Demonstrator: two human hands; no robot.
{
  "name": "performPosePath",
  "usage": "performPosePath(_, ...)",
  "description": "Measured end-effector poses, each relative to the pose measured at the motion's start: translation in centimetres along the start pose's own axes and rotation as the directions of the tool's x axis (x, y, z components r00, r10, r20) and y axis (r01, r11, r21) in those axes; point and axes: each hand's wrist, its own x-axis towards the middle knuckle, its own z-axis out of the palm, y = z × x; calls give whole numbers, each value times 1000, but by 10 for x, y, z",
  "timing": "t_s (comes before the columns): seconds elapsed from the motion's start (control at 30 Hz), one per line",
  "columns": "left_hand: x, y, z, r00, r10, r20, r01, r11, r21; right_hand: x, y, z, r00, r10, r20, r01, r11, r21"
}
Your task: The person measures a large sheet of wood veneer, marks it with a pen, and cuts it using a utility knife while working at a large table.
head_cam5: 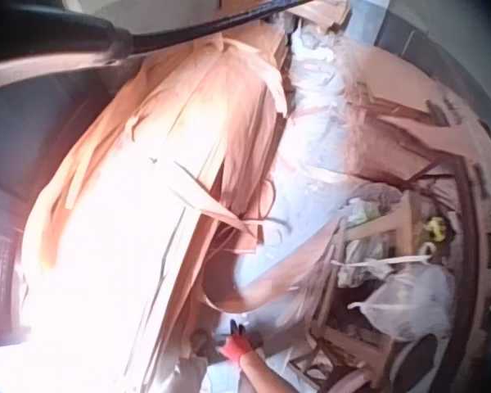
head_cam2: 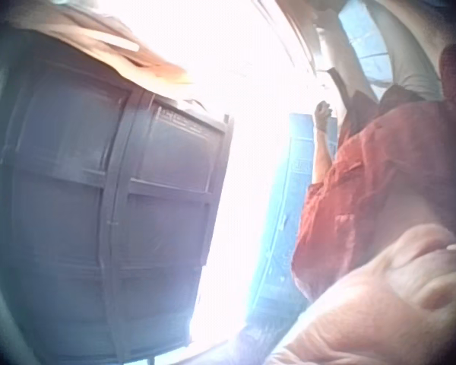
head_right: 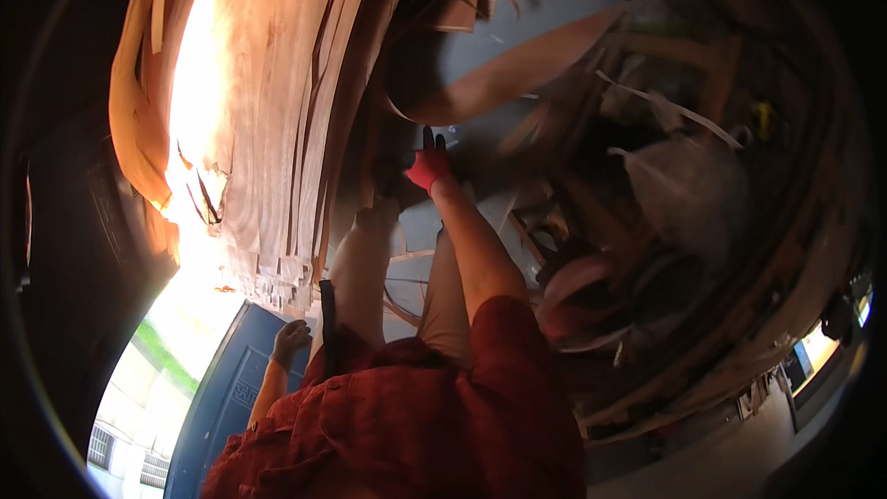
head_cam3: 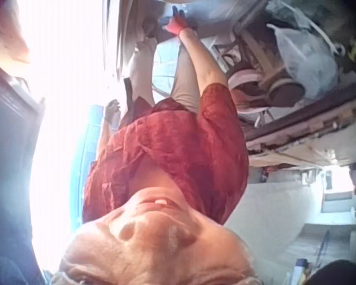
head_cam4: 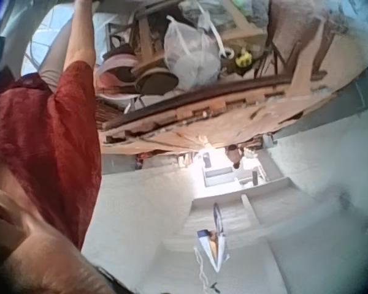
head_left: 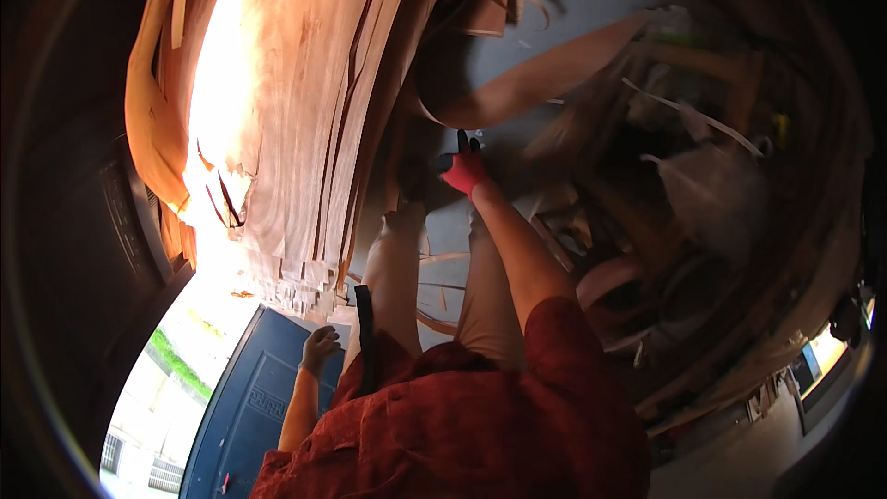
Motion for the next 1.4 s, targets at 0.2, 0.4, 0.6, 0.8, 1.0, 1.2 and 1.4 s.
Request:
performPosePath(0.2,26,-2,4,994,-60,-87,55,997,-63,127,-7,53,995,58,79,-47,989,-141)
performPosePath(0.4,14,-6,4,993,-45,107,45,999,6,76,7,59,958,-230,-169,235,972,9)
performPosePath(0.6,-18,59,6,987,42,157,-51,997,52,-108,-17,-105,914,-247,-322,382,793,474)
performPosePath(0.8,-69,198,52,878,348,329,-374,927,18,-245,-103,-282,969,-197,-148,236,566,790)
performPosePath(1.0,-139,355,134,288,556,780,-406,808,-426,-336,-199,-422,951,-224,-214,285,361,888)
performPosePath(1.2,-289,454,181,51,494,868,-199,857,-476,-376,-233,-473,891,-251,-379,439,264,859)
performPosePath(1.4,-329,519,251,289,497,818,-274,862,-427,-366,-190,-499,801,-204,-563,597,342,726)
